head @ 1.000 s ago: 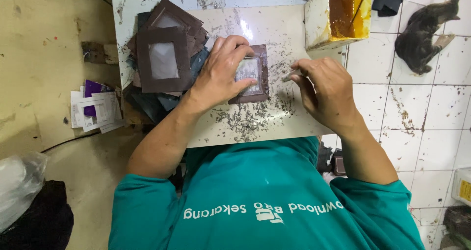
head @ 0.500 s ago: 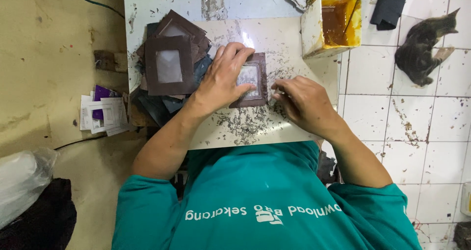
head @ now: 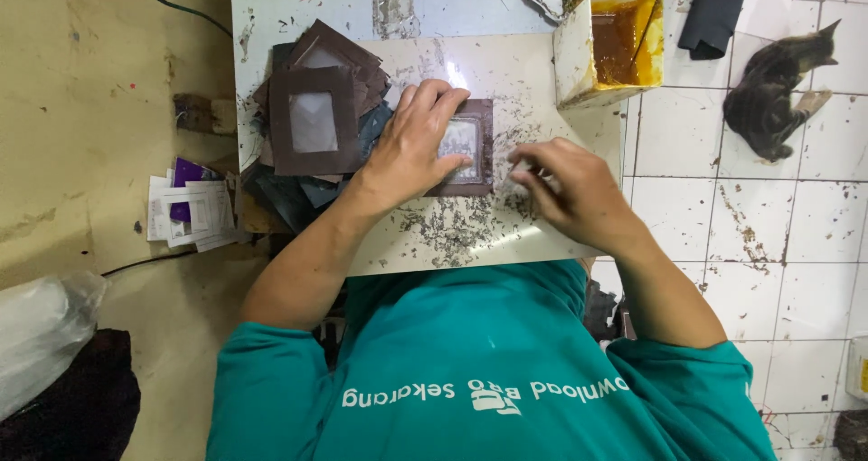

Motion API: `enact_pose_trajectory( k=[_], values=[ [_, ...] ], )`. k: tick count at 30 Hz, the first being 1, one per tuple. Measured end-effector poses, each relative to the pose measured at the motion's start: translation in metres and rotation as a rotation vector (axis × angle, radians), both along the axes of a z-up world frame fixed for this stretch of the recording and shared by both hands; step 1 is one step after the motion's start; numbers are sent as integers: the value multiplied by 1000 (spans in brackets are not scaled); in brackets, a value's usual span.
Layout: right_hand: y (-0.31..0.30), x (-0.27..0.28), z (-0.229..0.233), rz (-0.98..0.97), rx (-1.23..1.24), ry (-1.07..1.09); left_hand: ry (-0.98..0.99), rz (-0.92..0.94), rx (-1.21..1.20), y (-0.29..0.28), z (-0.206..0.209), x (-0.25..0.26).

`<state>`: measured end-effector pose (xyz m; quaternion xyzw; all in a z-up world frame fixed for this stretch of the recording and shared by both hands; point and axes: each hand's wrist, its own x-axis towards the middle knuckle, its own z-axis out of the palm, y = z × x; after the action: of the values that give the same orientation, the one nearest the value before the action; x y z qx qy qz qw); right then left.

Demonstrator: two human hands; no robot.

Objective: Applying adhesive to leather components and assembling them on a workbench

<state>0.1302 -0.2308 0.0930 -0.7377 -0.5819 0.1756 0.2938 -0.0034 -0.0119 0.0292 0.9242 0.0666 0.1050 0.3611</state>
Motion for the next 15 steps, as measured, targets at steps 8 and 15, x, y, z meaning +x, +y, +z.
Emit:
enact_pose_trajectory(
  k=[8, 15],
  values=[
    [15, 4, -14, -229, 447, 495, -167, 48, 190, 14, -8, -9],
    [83, 7, -60, -257, 649, 788, -168, 298, -203, 90, 82, -36]
  ],
)
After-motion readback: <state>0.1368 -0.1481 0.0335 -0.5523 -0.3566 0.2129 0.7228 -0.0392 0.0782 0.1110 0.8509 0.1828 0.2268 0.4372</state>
